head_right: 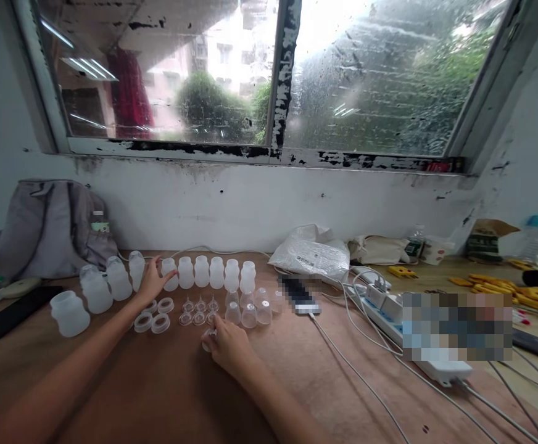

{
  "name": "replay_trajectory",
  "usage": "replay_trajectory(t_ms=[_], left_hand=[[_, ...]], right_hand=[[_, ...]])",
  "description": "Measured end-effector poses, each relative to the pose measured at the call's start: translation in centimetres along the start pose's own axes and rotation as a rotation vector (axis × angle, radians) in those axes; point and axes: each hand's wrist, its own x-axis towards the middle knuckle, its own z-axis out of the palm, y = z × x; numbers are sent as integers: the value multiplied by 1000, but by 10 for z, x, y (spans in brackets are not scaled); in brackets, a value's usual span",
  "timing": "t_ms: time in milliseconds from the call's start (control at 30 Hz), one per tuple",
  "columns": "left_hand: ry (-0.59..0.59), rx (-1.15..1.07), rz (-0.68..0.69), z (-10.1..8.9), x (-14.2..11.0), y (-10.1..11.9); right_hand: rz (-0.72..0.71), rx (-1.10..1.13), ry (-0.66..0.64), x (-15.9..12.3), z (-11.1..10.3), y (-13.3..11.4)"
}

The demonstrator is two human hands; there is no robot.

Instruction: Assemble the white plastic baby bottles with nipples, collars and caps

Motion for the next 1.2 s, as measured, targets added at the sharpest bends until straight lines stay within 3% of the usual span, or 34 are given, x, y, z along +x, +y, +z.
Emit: replay_trajectory(t_ms=[67,200,333,600,900,1067,1200], left_hand=[[32,-49,127,-8,-26,15],[-264,-162,455,-24,-91,40],[-454,-193,551,-28,-131,42],[-515,-220,511,-29,-135,41],[-506,-228,447,-30,-135,41],[-493,-161,390,-51,-146,25],[-466,-49,364,-75,-154,-1]], right_hand=[[-26,20,8,0,3,0],[-103,76,14,0,6,-3],[-191,176,-2,0,7,-8],[-278,320,40,-2,13,-16],[-258,338,60,-2,15,-16],[-241,314,40,-3,15,-16],[-234,298,41,-2,19,-20]])
